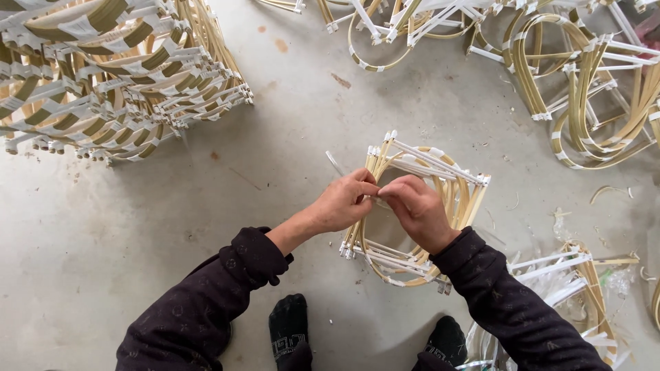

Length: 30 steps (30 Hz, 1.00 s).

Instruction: The user is assembling a rectangular frame by gluing and tying bamboo strips together.

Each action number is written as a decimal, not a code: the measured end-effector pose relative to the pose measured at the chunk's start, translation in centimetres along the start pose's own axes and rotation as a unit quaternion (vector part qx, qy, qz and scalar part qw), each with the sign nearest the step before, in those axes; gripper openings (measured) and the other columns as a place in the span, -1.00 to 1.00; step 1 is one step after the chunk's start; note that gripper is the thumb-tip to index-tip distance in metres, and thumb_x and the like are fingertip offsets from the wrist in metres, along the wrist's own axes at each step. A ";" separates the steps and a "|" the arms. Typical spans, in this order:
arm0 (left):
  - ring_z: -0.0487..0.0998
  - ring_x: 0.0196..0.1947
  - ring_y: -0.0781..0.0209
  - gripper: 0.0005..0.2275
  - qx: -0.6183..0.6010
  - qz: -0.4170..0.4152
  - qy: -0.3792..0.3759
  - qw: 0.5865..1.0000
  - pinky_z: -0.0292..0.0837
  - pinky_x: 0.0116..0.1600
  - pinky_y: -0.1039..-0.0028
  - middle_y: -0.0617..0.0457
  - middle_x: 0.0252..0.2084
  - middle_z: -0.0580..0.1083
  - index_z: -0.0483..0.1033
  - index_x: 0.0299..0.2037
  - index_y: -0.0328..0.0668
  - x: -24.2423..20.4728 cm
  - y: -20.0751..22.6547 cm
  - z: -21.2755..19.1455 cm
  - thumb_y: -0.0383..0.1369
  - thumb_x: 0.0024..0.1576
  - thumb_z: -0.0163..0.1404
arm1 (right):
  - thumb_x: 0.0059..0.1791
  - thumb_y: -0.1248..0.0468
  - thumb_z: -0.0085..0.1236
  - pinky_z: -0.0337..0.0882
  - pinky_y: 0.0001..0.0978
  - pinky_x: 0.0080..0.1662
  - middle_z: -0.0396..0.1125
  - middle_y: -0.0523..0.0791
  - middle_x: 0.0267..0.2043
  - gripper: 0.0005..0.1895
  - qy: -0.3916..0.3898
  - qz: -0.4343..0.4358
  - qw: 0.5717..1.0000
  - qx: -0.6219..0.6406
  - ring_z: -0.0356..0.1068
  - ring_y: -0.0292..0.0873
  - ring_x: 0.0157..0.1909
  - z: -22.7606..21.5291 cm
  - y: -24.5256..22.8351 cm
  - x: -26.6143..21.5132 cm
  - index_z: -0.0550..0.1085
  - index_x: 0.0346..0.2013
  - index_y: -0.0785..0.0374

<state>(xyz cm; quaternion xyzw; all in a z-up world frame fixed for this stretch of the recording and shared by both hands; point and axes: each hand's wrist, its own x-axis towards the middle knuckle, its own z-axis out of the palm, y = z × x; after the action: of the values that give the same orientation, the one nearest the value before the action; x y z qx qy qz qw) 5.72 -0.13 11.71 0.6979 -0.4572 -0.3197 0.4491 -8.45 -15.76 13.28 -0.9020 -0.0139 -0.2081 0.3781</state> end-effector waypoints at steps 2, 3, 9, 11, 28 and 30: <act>0.54 -0.35 0.21 -0.83 -0.008 -0.028 -0.027 0.999 0.50 -0.19 0.38 0.07 -0.09 0.44 0.62 -0.15 -0.23 0.1 0.7 -0.2 -0.48 0.13 -0.02 | 0.04 0.42 0.17 0.46 -0.46 -0.17 0.41 -0.15 -0.17 -0.90 0.003 0.056 0.997 0.048 0.45 -0.25 -0.19 0.2 0.2 -0.4 0.51 -0.15 0.27; 0.55 -0.35 0.18 -0.86 0.020 -0.013 -0.017 1.000 0.49 -0.19 0.36 0.05 -0.11 0.46 0.63 -0.19 -0.23 0.2 0.9 -0.1 -0.43 0.11 0.06 | 0.05 0.38 0.18 0.44 -0.47 -0.18 0.40 -0.17 -0.21 -0.91 0.005 0.110 0.989 0.098 0.41 -0.28 -0.22 0.4 0.4 -0.6 0.52 -0.15 0.27; 0.57 -0.39 0.12 -0.89 0.095 0.047 0.029 0.994 0.47 -0.22 0.33 0.07 -0.28 0.54 0.69 -0.26 -0.14 1.0 0.2 0.4 -0.34 0.15 0.11 | 0.10 0.29 0.15 0.38 -0.50 -0.18 0.39 -0.21 -0.30 -0.88 0.016 0.284 0.890 0.356 0.33 -0.36 -0.27 1.2 3.1 -2.0 0.49 -0.13 0.28; 0.58 -0.43 0.10 -0.88 0.100 0.043 0.025 0.994 0.47 -0.25 0.32 0.06 -0.34 0.56 0.70 -0.25 -0.11 1.2 0.2 0.2 -0.33 0.15 0.11 | 0.11 0.29 0.17 0.38 -0.49 -0.18 0.37 -0.20 -0.33 -0.86 0.027 0.311 0.861 0.402 0.33 -0.35 -0.28 1.3 3.6 -2.3 0.46 -0.11 0.29; 0.62 -0.44 0.12 -0.90 0.062 0.047 0.072 0.994 0.50 -0.32 0.34 0.01 -0.42 0.57 0.57 -0.25 -0.21 0.1 1.4 1.5 -0.40 0.15 0.01 | 0.10 0.20 0.13 0.46 -0.50 -0.23 0.43 -0.19 -0.34 -0.80 -0.077 0.322 0.887 0.322 0.37 -0.36 -0.32 3.3 4.4 -3.3 0.53 -0.19 0.30; 0.62 -0.36 0.10 -0.91 0.077 0.075 0.084 0.991 0.49 -0.25 0.33 0.01 -0.35 0.57 0.57 -0.25 -0.23 -0.4 1.2 1.7 -0.42 0.17 0.01 | 0.08 0.21 0.15 0.43 -0.48 -0.27 0.42 -0.16 -0.38 -0.81 -0.071 0.334 0.901 0.269 0.37 -0.35 -0.36 3.2 3.4 -2.8 0.51 -0.23 0.31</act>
<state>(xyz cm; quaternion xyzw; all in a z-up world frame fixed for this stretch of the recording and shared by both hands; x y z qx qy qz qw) 3.66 -0.52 12.15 0.7183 -0.4925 -0.1894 0.4535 -9.21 -15.64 7.90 -0.7300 0.2057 0.0065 0.6518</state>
